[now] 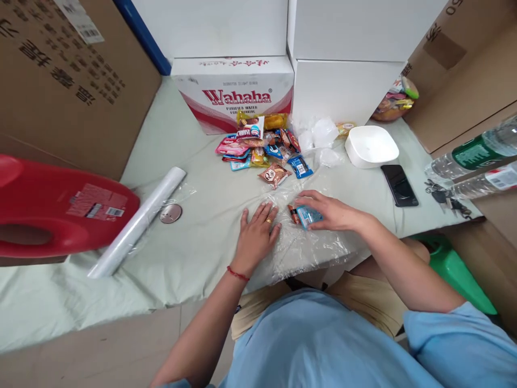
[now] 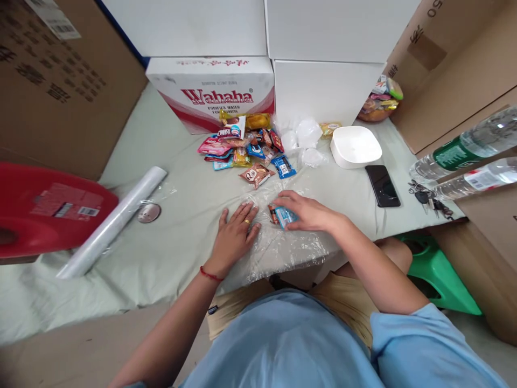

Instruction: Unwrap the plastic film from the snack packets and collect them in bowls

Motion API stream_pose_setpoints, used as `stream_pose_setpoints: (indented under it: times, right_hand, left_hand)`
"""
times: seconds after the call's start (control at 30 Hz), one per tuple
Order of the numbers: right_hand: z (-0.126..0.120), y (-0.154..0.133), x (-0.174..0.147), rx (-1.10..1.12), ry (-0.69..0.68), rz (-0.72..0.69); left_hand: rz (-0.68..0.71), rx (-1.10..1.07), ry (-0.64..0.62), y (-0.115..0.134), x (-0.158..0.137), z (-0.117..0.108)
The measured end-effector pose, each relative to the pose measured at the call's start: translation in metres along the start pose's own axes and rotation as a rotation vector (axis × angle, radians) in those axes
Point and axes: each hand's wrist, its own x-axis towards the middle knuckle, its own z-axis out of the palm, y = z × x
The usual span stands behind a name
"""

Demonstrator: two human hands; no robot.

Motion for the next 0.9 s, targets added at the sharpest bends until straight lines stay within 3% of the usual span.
stream_pose_setpoints:
  times: [0.13,0.3,0.57,0.77,0.83,0.9]
  right_hand:
    - [0.000,0.000,0.002,-0.076,-0.148,0.054]
    - [0.004,0.007,0.000,-0.049,-0.009,0.039]
    - [0.009,0.022,-0.019,-0.150,-0.039,0.162]
    - [-0.001,0.020,-0.011,-0.056,0.150,0.122]
    - [-0.002,0.009,-0.002,-0.072,0.122,0.092]
    - [-0.001,-0.005,0.009,-0.163,0.011,0.102]
  left_hand:
    - [-0.027,0.034,0.002,0.006,-0.004,0.002]
    - [-0.066,0.040,-0.006,0.012,-0.010,0.003]
    - [-0.053,0.041,-0.037,0.010,-0.010,0.000]
    - [-0.062,0.054,-0.028,0.011,-0.010,0.001]
    - [-0.064,0.058,-0.019,0.012,-0.010,0.002]
    - [-0.062,0.060,-0.013,0.012,-0.010,0.002]
